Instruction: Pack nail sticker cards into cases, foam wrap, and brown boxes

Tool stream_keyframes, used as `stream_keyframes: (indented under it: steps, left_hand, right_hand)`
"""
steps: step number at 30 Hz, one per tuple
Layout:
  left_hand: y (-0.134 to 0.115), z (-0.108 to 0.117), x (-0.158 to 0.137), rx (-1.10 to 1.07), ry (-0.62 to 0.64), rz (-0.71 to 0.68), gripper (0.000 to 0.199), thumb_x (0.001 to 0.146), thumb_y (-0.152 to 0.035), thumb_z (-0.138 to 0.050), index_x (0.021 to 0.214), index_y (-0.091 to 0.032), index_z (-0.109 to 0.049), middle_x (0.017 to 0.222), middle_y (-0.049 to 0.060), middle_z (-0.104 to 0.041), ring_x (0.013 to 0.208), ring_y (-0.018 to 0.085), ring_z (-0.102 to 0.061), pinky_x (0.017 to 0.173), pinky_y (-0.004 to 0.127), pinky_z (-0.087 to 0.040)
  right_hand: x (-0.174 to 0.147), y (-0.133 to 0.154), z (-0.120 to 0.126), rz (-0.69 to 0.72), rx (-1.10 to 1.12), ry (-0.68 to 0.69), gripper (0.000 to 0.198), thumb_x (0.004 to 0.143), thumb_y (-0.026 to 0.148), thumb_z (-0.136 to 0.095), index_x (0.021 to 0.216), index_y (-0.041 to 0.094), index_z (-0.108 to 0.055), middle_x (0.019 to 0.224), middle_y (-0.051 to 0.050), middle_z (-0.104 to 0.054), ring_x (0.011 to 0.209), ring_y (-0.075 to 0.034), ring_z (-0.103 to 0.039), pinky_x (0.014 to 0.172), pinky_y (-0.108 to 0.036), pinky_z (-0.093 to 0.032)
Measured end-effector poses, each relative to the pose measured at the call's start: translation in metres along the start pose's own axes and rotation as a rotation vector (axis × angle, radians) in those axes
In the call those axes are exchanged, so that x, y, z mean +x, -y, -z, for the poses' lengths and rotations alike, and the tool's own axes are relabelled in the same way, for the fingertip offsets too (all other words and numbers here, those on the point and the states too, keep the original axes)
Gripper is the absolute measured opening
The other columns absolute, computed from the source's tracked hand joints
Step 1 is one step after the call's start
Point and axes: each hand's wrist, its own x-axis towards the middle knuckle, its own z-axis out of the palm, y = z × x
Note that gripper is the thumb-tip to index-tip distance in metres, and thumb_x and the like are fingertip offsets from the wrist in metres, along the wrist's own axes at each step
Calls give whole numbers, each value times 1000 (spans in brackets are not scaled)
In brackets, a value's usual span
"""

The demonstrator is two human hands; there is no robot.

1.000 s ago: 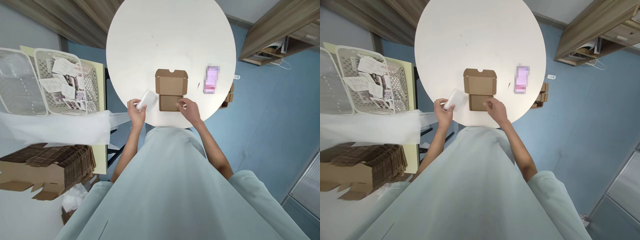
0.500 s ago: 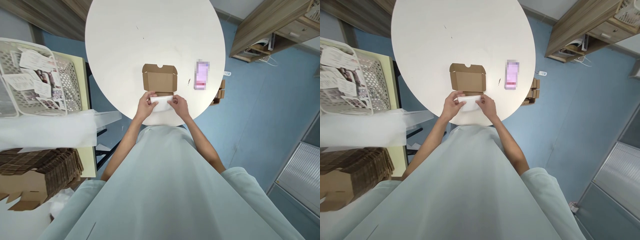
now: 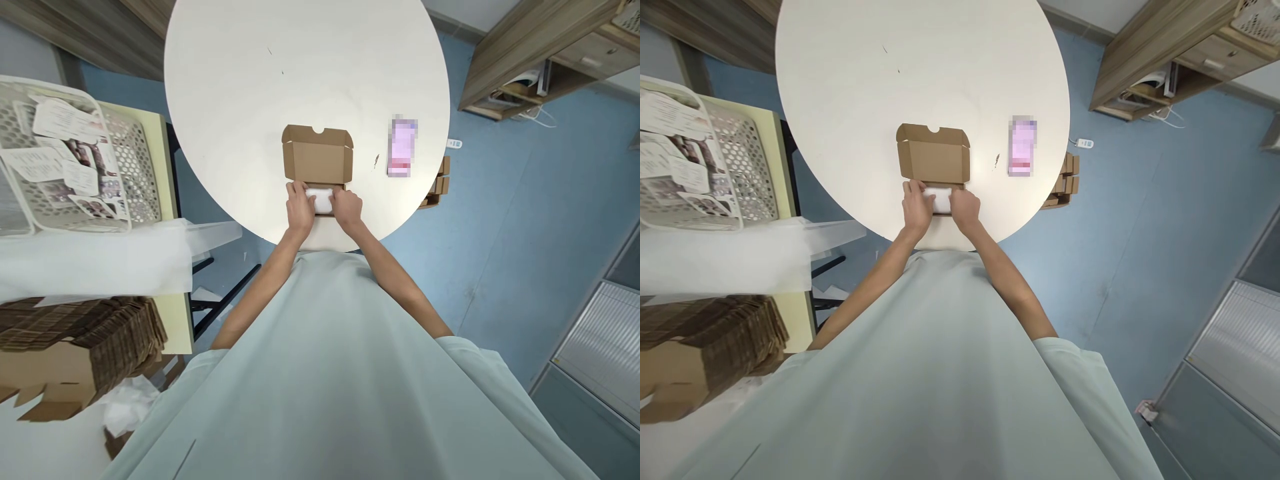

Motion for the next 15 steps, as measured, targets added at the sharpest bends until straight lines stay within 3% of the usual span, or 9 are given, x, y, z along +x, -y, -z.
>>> stream_keyframes:
  steps: [5,8,12,15]
  left_hand:
    - [-4,-7,1,110,10,20,21,101,-37,-72,112,-25,-58,136,20,-64,120,41,-74,106,58,-60]
    - [-9,2,2,155,21,16,27,103,-43,-71,115,-23,-57,141,22,-62,123,42,-73,105,58,-61]
    - [-14,32,17,84,-96,-80,42,100,-47,-79,126,-23,-57,146,21,-58,144,43,-61,121,59,-54]
    - [-13,53,45,-14,-150,-132,60,98,-49,-84,143,-24,-54,156,20,-51,160,41,-47,134,59,-42]
  right_hand:
    - [0,5,1,9,-60,30,26,116,19,-49,126,15,-72,120,-21,-82,109,-34,-78,93,-43,-57]
    - [-4,1,7,32,-39,5,23,116,26,-53,127,16,-71,122,-20,-81,110,-35,-77,95,-44,-58]
    - [-6,-19,25,59,135,-198,44,120,54,-43,142,22,-64,128,-17,-78,125,-35,-73,106,-51,-61]
    - [7,-37,40,76,282,-322,62,118,66,-37,160,22,-51,151,-20,-68,145,-34,-64,121,-55,-56]
